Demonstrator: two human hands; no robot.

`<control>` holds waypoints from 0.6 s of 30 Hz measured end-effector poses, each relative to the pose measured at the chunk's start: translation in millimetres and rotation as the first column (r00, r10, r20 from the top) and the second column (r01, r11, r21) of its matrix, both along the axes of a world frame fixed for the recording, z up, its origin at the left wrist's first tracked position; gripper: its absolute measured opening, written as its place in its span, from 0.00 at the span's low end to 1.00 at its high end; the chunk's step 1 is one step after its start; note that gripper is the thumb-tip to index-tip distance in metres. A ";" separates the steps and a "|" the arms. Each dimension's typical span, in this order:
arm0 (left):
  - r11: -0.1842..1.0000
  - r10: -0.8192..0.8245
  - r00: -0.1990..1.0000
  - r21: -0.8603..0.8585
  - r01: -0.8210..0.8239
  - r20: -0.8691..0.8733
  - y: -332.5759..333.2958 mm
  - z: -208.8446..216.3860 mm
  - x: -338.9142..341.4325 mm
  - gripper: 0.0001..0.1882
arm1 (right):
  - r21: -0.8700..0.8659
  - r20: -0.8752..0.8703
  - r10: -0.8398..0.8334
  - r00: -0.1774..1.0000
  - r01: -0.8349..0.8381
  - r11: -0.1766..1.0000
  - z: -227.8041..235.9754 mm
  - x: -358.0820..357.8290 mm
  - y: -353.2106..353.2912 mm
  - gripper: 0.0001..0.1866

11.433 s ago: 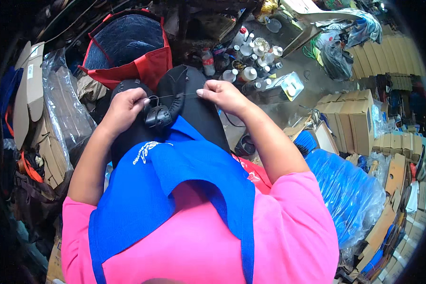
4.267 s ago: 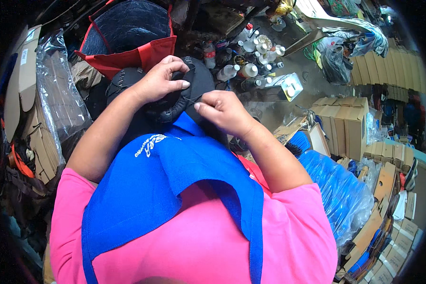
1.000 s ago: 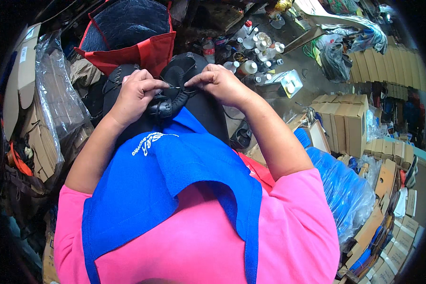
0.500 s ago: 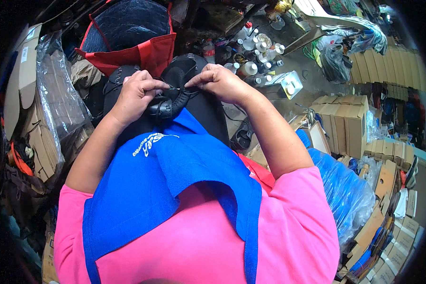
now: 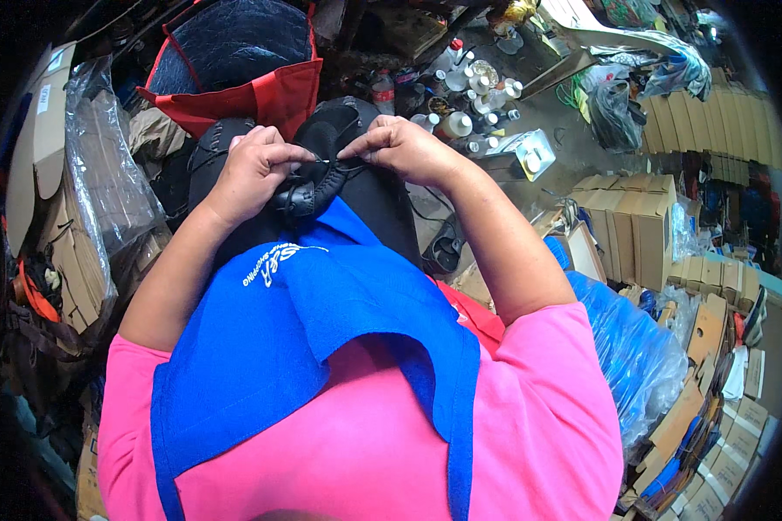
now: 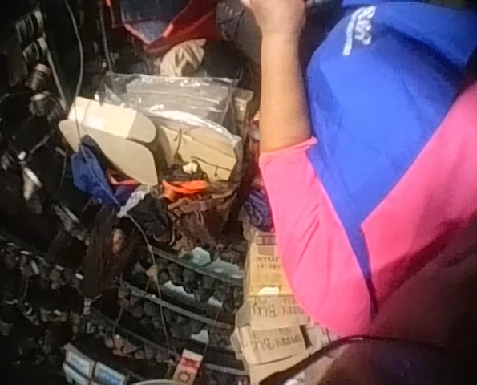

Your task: Sewing the sole of a black sneaker using a needle and thread.

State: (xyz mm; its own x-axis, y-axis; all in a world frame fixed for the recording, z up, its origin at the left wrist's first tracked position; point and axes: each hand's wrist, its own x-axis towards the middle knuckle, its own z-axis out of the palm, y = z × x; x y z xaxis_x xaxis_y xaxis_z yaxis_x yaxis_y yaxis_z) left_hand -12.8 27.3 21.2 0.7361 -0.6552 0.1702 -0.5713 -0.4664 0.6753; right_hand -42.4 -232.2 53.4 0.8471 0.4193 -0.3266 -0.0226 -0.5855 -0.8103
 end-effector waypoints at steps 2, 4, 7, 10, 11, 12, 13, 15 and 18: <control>1.000 -0.010 1.000 -0.017 0.009 -0.013 -1.2 -2.1 1.3 0.11 | -0.002 0.020 0.017 1.000 -0.017 1.000 -1.8 0.1 -1.5 0.13; 0.999 -0.021 0.999 -0.031 0.021 -0.024 -2.2 -3.3 3.8 0.11 | -0.001 0.042 0.032 0.999 -0.032 0.999 -4.4 0.6 -2.3 0.13; 0.999 -0.027 0.995 -0.036 0.024 -0.099 -8.0 -2.0 6.9 0.10 | 0.010 -0.004 0.009 1.000 -0.009 1.000 -4.4 1.6 -1.6 0.13; 1.000 -0.025 0.979 -0.014 0.023 -0.203 -11.9 -0.7 8.4 0.08 | 0.000 0.012 0.023 1.000 -0.023 1.000 -3.3 1.2 0.1 0.13; 0.999 -0.041 0.977 -0.026 0.036 -0.208 -11.4 -0.8 7.8 0.08 | -0.020 0.016 0.020 1.000 -0.019 1.000 -3.9 -0.1 -0.1 0.14; 0.998 -0.058 0.976 -0.038 0.051 -0.212 -11.1 -1.7 8.2 0.08 | -0.041 0.021 0.015 1.000 -0.014 0.999 -4.0 -0.6 -0.2 0.14; 0.998 -0.058 0.976 -0.039 0.051 -0.211 -10.1 -2.6 7.3 0.08 | -0.041 0.022 0.015 1.000 -0.014 0.999 -2.3 -2.7 1.2 0.14; 0.996 -0.047 0.979 -0.082 0.032 -0.196 -7.6 -4.2 3.9 0.09 | 0.004 -0.020 -0.086 0.996 0.086 0.996 2.5 -9.2 7.0 0.14; 0.992 0.014 0.939 -0.111 -0.055 -0.344 -13.4 -3.7 1.9 0.10 | 0.129 -0.168 -0.231 0.958 0.254 0.958 -8.0 -14.4 8.6 0.14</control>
